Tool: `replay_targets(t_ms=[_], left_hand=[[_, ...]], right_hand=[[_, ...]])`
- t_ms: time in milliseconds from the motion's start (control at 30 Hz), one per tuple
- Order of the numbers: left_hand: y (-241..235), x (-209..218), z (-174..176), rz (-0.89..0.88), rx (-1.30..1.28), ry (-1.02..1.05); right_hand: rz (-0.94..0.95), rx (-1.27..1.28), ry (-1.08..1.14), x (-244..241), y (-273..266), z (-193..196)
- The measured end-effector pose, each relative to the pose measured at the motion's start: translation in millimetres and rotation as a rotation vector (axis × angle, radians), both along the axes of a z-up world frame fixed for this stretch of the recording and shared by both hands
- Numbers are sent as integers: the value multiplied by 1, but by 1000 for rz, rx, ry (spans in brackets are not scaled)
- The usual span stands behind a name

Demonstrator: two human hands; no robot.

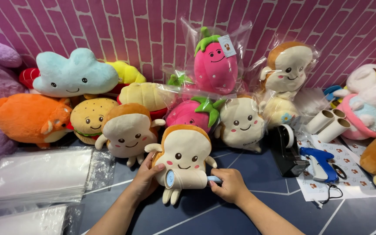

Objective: A person uses a lint roller to clean a plush toy and then trims a loose thread with scissors.

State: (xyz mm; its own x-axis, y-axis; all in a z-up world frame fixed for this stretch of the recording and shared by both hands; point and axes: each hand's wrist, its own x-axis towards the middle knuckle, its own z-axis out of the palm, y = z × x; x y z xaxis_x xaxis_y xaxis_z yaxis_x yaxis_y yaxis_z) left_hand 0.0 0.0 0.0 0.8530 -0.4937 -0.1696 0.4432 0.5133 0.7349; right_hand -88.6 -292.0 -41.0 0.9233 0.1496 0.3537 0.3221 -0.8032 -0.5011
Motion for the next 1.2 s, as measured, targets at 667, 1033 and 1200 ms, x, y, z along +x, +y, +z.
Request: replay_targets(t_ms=[667,1033,1200], left_hand=[[1,2,-7,-15,-54,-43],[0,3,-8,-9,-92,-48],[0,2,-4,-12,-69,-21]], right_hand=[[-23,4,-7,3,5,-1],[-55,-1,3,8,0,-9],[-64,-16,14,9,-2,-13]])
